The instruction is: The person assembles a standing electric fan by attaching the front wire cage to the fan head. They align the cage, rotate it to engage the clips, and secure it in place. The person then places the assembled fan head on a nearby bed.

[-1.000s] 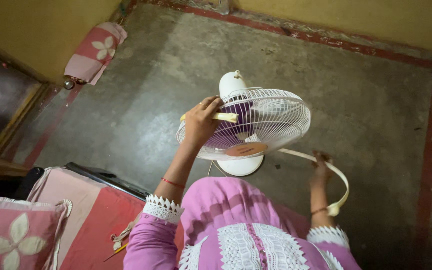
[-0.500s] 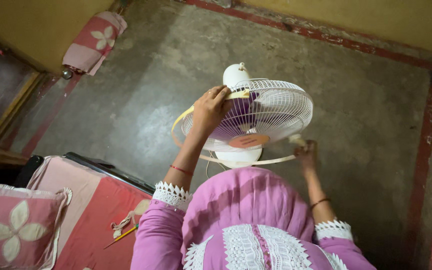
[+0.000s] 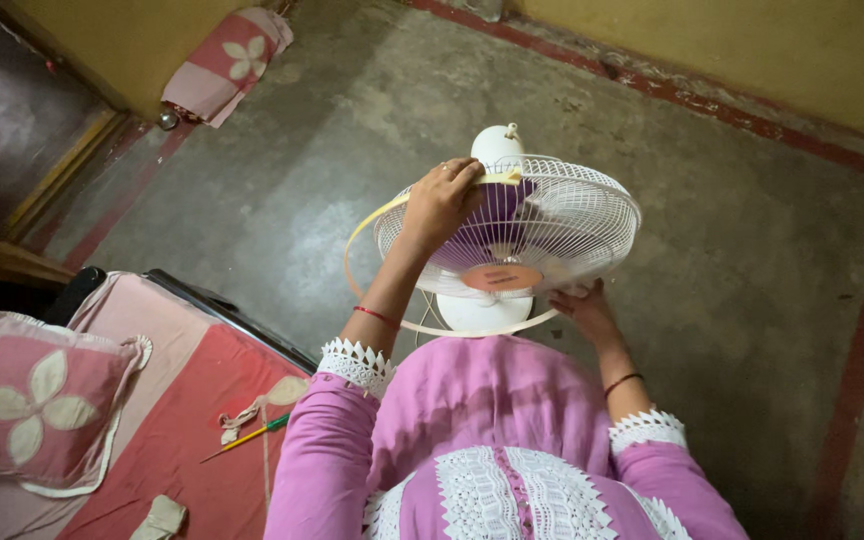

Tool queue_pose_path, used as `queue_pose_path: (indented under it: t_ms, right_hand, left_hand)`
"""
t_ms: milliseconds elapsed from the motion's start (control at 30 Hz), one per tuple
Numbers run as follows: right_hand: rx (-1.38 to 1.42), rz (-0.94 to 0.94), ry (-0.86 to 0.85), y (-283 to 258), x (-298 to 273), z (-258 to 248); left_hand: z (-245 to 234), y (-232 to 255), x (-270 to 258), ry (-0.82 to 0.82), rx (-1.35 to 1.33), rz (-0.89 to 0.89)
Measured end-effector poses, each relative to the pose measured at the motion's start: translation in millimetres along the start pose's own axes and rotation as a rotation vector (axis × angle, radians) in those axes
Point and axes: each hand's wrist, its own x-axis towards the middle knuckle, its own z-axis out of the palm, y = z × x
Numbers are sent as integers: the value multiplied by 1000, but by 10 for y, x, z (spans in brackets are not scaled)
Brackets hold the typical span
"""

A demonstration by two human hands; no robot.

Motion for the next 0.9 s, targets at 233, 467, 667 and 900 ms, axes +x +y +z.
queue_pose_path:
  t_ms: [233,467,667,900]
  right_hand:
    - [214,146,-69,13,32,95]
    - [330,201,-90,156,61,268]
    - [378,-58,-140,159,134,165]
    - [139,-48,-68,117,166,146]
  left_hand:
    - [9,2,19,-37,13,-34]
    - [-19,-11,39,-31,22,-16]
    - [-42,23,-4,-44,-23,-66]
    - [-50,248,18,-88,-35,-216]
